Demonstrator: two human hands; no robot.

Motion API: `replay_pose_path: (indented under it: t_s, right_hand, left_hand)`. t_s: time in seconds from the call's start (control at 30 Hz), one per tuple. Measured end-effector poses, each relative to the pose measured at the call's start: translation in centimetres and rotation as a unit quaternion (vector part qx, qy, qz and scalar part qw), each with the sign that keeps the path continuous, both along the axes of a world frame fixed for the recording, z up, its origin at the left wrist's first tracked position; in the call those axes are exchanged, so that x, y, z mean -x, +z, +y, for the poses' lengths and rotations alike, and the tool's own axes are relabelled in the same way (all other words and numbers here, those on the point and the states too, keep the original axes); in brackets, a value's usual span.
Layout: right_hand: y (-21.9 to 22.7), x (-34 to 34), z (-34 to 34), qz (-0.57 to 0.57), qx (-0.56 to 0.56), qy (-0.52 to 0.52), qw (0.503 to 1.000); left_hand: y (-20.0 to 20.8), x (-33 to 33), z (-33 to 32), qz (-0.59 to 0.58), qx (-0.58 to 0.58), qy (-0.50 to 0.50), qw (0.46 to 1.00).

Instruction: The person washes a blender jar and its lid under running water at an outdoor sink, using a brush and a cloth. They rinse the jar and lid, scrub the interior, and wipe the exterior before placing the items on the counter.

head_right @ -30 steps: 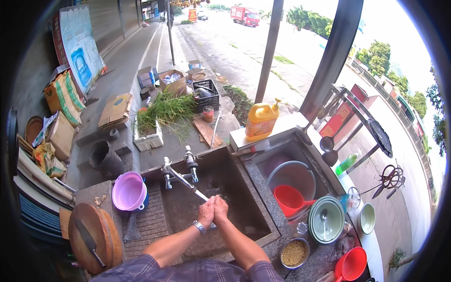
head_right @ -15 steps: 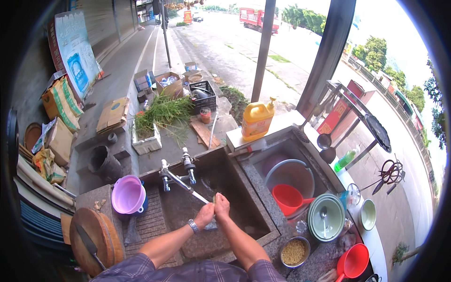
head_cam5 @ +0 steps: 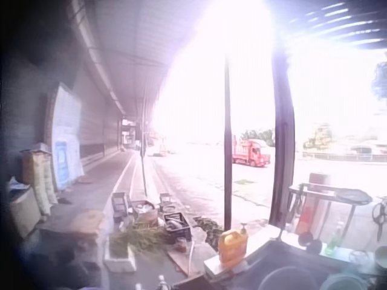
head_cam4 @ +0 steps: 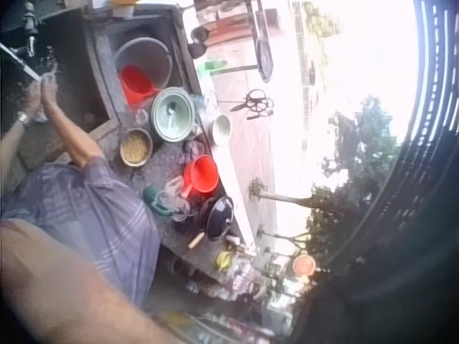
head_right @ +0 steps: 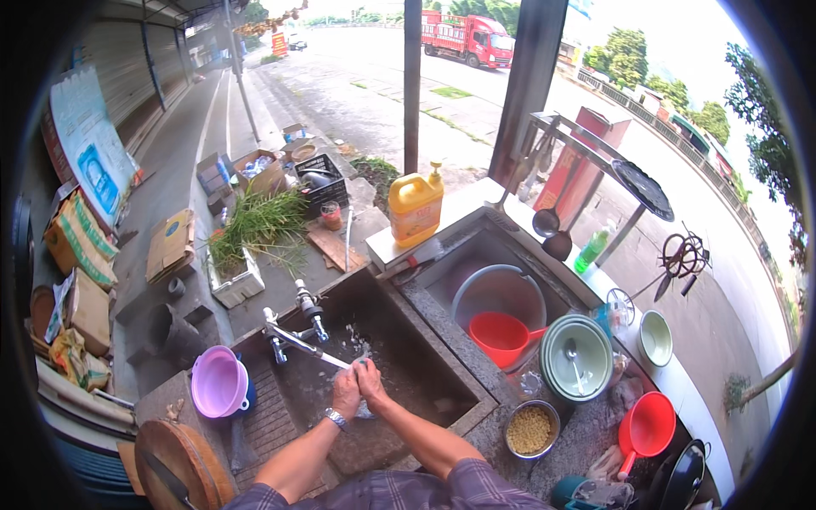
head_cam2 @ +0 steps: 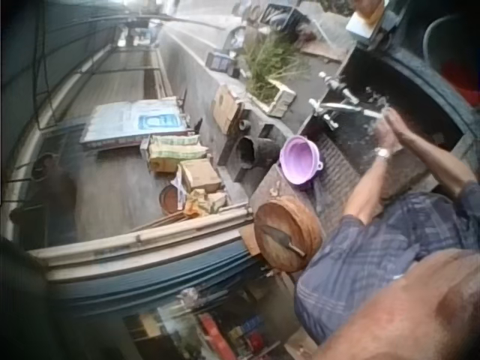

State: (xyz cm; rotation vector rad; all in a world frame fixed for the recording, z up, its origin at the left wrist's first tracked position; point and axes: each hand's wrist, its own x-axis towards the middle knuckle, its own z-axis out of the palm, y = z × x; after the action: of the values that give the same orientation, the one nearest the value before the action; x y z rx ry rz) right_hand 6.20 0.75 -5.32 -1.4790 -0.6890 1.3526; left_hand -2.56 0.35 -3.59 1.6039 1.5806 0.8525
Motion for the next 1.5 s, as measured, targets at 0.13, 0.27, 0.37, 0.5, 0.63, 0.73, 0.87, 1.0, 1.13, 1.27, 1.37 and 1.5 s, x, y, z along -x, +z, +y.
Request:
replay_pose_path:
  t_s: [0.13,0.27,0.37,0.5,0.63,0.73,0.87,1.0,1.13,1.27,1.37,1.5]
  right_hand:
    - [1.3,0.8,-1.5,-0.204,-0.046,-0.006,0.978]
    - [3.0,0.5,-2.5,-0.299,-0.163,0.082,0.937]
    - [3.0,-0.8,-3.2,-0.391,-0.282,0.133,0.866]
    - [-0.5,-0.9,-1.3,-0.156,-0.187,0.117,0.963]
    - [-1.0,0.0,-0.4,0.010,-0.034,0.068,0.997]
    - [-0.5,-0.7,-0.1,0.207,0.164,0.054,0.963]
    - [-2.4,-1.1,-0.1,0.319,0.167,-0.010,0.933]
    - [0.1,0.5,-1.2,0.285,0.121,0.058,0.949]
    - [-1.1,-0.2,-1.6,0.058,0.002,0.053,0.997]
    - [1.5,0.0,-1.8,0.011,-0.010,-0.021,1.000]
    - [-2.7,-2.3,-0.6,0.141,0.059,0.037,0.987]
    - [-1.9,-1.2,-1.7,0.012,-0.022,-0.001,1.000]
  left_hand:
    - [0.1,0.4,1.4,-0.285,0.223,0.017,0.932]
    - [-1.8,2.4,3.4,-0.472,0.381,0.024,0.795]
    - [-1.0,2.5,4.6,-0.466,0.435,0.038,0.769]
    - [-2.8,1.0,3.6,-0.539,0.408,0.040,0.736]
    - [0.2,-0.7,0.5,-0.338,0.259,0.108,0.899]
    - [-0.2,0.0,-1.2,-0.136,0.137,0.014,0.981]
    - [0.0,0.2,-2.9,0.022,-0.013,-0.093,0.995]
    - [0.7,-0.1,-2.4,-0.036,-0.006,0.045,0.998]
    - [4.5,-0.9,-1.2,-0.096,0.130,0.113,0.980]
    - [3.8,-0.5,-1.3,-0.152,0.158,0.079,0.972]
    - [3.3,-1.5,-2.3,-0.125,0.100,0.091,0.983]
    - [2.6,-2.0,-1.8,-0.110,0.125,0.101,0.981]
